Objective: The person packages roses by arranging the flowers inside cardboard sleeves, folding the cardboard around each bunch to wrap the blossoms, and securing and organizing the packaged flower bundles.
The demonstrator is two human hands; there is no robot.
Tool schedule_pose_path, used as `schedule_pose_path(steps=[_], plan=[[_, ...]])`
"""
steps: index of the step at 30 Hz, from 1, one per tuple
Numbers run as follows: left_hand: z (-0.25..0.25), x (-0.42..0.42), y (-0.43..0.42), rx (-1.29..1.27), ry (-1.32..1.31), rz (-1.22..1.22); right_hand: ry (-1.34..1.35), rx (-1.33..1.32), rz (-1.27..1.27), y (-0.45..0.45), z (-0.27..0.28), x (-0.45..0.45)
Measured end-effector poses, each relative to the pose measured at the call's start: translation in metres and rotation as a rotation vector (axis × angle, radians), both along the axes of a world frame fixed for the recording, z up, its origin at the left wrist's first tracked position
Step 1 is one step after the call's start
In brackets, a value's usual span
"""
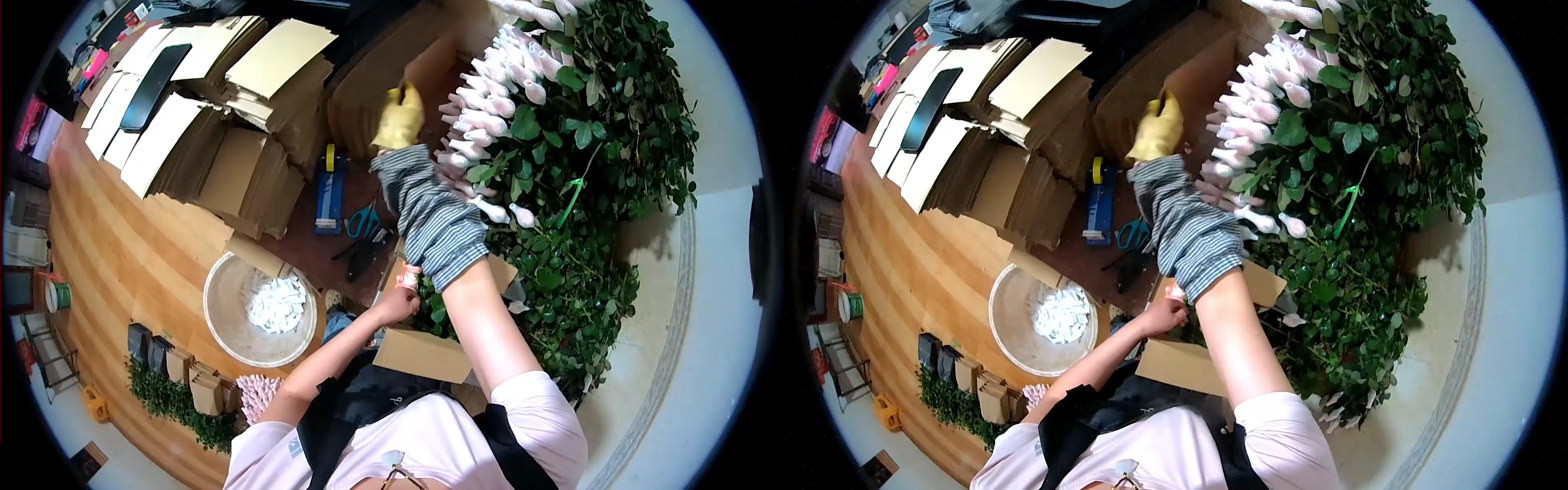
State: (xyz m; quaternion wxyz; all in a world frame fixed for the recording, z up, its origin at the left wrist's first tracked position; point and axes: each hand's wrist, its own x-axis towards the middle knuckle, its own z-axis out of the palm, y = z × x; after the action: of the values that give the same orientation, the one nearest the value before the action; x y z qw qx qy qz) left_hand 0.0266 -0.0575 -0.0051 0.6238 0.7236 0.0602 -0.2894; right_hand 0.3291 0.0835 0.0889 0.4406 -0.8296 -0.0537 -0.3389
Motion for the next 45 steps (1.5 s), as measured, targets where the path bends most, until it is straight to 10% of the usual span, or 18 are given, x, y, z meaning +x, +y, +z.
schedule_pose_path(steps=[7, 10, 17, 20, 29, 33, 39, 45], plan=[[0.000, 0.001, 0.004, 0.016, -0.073, -0.074, -0.281, 0.037, 0.207, -0.136, 0.219, -0.062], [-0.018, -0.001, -0.001, -0.075, -0.061, 0.023, -0.179, 0.433, 0.731, -0.194, 0.290, -0.102], [-0.001, 0.005, 0.006, -0.091, -0.017, -0.071, 0.136, -0.748, 0.498, -0.317, 0.369, -0.188], [-0.005, 0.008, 0.021, -0.372, 0.259, -0.036, 0.271, -1.362, 0.557, -0.316, 0.295, -0.219], [0.009, 0.006, 0.040, -0.532, 0.388, -0.082, 0.277, -1.253, 0.952, -0.299, -0.008, -0.260], [-0.054, -0.014, 0.044, 0.052, 0.182, -0.037, 0.495, -1.059, 1.088, -0.307, -0.001, -0.265], [-0.007, -0.039, 0.040, 0.297, -0.031, 0.261, 0.488, -0.620, 1.015, -0.339, 0.024, -0.250], [0.005, -0.023, 0.035, 0.550, -0.217, 0.099, 0.606, -1.100, 0.957, -0.328, -0.027, -0.251]])
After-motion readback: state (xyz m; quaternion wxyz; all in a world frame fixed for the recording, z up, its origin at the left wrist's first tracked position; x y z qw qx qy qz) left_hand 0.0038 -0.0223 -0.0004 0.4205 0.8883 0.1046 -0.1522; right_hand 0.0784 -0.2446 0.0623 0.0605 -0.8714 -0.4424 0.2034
